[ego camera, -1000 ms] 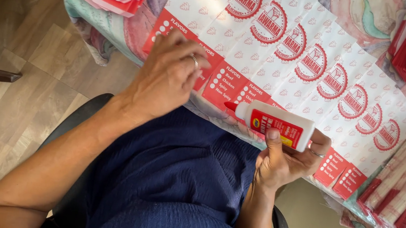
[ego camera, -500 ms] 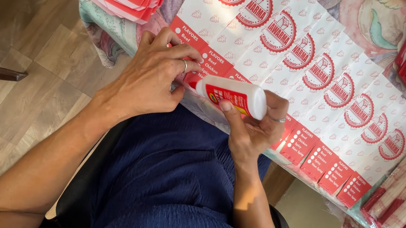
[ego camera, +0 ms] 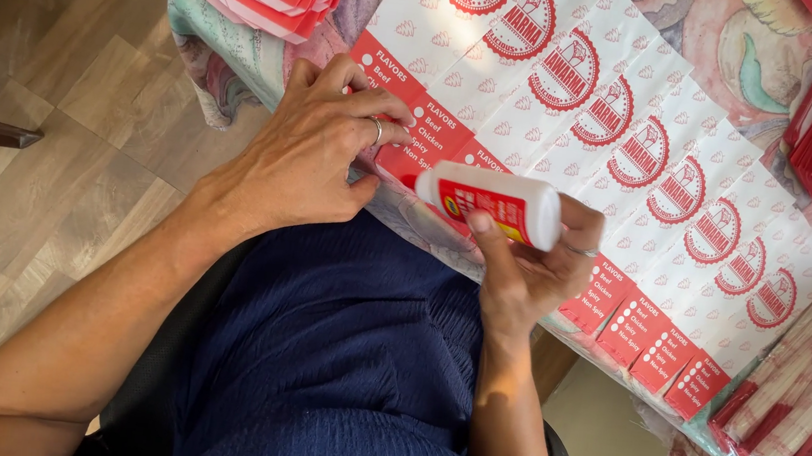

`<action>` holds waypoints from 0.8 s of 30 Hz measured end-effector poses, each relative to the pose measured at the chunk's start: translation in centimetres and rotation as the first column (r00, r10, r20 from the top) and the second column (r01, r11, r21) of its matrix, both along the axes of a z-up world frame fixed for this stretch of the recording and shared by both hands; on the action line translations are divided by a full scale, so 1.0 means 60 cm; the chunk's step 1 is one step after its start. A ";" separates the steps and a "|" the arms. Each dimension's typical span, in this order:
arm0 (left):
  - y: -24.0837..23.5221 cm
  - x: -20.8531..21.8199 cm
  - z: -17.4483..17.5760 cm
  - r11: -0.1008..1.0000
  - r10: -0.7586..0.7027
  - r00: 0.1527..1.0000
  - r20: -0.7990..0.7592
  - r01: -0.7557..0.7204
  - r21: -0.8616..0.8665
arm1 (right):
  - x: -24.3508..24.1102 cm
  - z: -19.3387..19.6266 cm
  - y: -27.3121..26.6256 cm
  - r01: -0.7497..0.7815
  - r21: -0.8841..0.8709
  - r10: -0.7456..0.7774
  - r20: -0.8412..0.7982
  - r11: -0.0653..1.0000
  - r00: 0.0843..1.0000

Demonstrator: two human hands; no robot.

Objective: The person aligns multiple printed shawarma wrappers on a table, applies glue from a bottle to the edges, and presses them together to form a continuous strip. The person handles the wrappers and glue bottle by hand throughout the process.

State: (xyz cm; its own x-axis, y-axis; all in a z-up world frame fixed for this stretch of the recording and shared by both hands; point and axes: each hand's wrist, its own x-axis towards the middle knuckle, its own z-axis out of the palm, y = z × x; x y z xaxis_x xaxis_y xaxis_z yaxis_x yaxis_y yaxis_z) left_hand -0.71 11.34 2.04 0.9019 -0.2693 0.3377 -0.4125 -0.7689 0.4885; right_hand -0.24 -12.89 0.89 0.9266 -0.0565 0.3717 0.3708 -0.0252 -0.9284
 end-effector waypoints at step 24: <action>-0.037 -0.006 -0.004 0.979 0.191 0.979 0.063 -0.186 -0.090 | -0.011 0.010 0.026 0.037 -0.037 -0.038 -0.011 0.999 0.999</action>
